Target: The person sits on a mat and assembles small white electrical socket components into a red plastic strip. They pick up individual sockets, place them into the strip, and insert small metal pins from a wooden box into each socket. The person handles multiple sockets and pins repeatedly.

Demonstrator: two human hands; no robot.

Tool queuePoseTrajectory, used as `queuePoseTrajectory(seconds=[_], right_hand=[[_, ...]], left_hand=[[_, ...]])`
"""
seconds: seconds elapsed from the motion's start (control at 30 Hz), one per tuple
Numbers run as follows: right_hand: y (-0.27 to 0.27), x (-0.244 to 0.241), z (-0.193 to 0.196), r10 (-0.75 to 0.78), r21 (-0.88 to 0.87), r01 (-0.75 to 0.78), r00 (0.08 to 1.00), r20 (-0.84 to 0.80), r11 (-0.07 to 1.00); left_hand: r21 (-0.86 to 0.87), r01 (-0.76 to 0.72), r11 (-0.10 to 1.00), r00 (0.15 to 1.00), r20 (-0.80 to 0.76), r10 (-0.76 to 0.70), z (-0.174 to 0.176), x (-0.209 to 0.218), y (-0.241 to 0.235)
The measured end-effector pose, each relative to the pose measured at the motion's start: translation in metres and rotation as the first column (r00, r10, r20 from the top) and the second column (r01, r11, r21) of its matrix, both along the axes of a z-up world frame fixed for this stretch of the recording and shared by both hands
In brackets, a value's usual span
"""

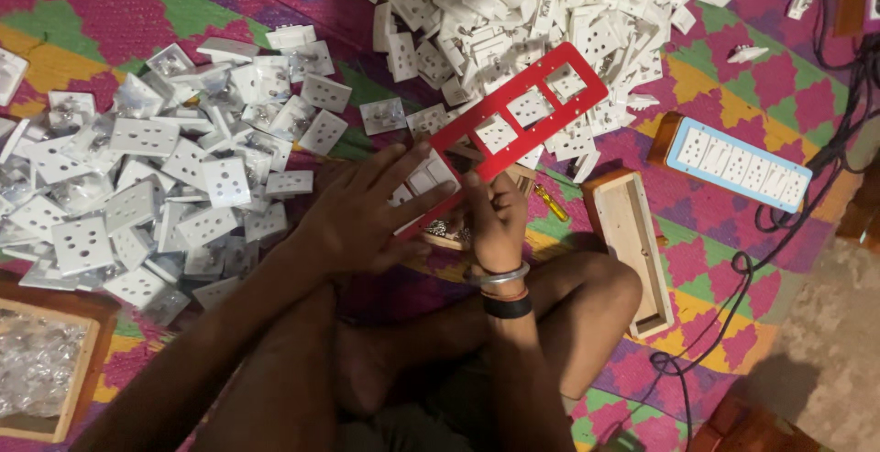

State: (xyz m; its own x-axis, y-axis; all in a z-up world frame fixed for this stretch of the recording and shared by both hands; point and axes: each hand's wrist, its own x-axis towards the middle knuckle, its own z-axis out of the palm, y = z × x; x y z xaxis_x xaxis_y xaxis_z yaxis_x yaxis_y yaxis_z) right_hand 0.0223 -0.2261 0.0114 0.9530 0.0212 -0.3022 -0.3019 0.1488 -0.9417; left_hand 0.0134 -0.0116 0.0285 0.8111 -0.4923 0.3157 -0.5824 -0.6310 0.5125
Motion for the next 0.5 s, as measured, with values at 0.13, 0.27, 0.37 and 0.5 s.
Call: queuePoseTrajectory(seconds=[0.13,0.27,0.37,0.5], right_hand=[[0.003,0.009,0.013,-0.025,0.065,0.029,0.998,-0.056,0.997],[0.0,0.015,0.017,0.023,-0.025,-0.026,0.994,-0.108,0.999],[-0.015,0.019,0.012,0.096,-0.141,-0.096,0.995,-0.008,0.985],[-0.048,0.011,0.003,0.078,-0.205,-0.065,0.995,0.06,0.977]], left_hand=[[-0.038,0.017,0.999,0.995,-0.093,-0.021,0.003,0.007,-0.007],[-0.062,0.014,0.998,0.991,-0.132,-0.022,0.0,0.011,-0.008],[-0.186,-0.044,0.982,0.985,-0.172,0.012,-0.005,0.009,-0.009],[-0.41,-0.468,0.783,0.589,-0.805,-0.07,-0.014,-0.001,-0.008]])
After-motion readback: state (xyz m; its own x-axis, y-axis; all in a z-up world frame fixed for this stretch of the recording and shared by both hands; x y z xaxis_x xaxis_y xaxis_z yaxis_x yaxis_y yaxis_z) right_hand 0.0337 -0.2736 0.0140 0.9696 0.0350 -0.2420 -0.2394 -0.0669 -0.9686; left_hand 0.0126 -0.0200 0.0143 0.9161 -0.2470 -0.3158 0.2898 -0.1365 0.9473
